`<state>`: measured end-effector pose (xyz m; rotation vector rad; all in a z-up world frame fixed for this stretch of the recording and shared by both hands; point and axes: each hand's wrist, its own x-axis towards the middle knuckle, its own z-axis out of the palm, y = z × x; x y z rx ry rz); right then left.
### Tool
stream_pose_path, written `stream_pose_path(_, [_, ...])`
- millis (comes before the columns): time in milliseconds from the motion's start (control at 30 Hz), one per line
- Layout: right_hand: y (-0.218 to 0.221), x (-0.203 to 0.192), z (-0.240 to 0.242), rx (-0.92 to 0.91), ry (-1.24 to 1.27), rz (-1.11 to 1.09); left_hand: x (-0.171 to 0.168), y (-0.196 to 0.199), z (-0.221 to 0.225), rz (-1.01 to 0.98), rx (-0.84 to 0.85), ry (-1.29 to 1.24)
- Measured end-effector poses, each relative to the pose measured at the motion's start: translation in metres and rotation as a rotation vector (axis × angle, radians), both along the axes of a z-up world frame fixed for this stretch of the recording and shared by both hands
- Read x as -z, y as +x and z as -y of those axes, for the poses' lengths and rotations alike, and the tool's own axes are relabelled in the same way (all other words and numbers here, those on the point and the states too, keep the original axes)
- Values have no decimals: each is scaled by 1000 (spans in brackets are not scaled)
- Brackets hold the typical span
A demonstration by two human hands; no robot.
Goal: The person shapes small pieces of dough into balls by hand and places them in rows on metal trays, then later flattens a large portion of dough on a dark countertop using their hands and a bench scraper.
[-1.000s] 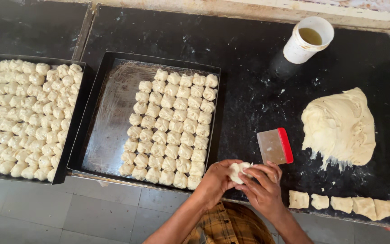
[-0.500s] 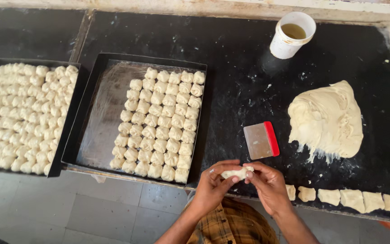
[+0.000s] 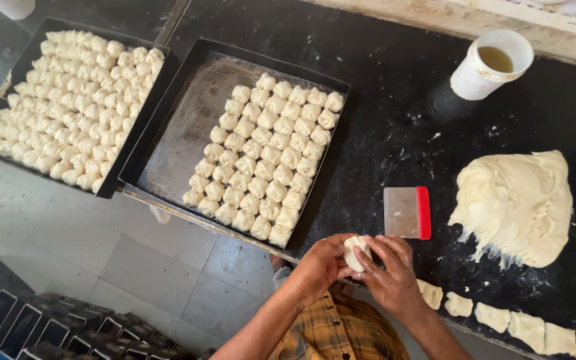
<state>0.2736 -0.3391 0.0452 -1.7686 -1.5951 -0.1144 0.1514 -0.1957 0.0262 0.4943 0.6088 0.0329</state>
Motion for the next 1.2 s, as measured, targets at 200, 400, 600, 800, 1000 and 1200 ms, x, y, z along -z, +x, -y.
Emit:
stream_pose_path(200, [12,-1,-19,-48,77,-745,-10,-9,1,141,151,464])
stream_pose_path(400, [-5,7,-53,-220,-95,-2276,-25,-23,-30,101,136,753])
stream_pose_path(600, [5,24,-91,-264,-116,-1930,-6,-33,-65,141,-40,732])
stream_pose_path(800, [48,50,-186,-136,-488,-1414,14,-50,-115,-27,-136,444])
stream_pose_path(1000, [118,85,-391,-95,-390,-1068,31,-98,-164,36,-279,552])
stream_pose_path(1200, [144,124,-534,-62,-322,-547,39,-134,-181,-49,-380,539])
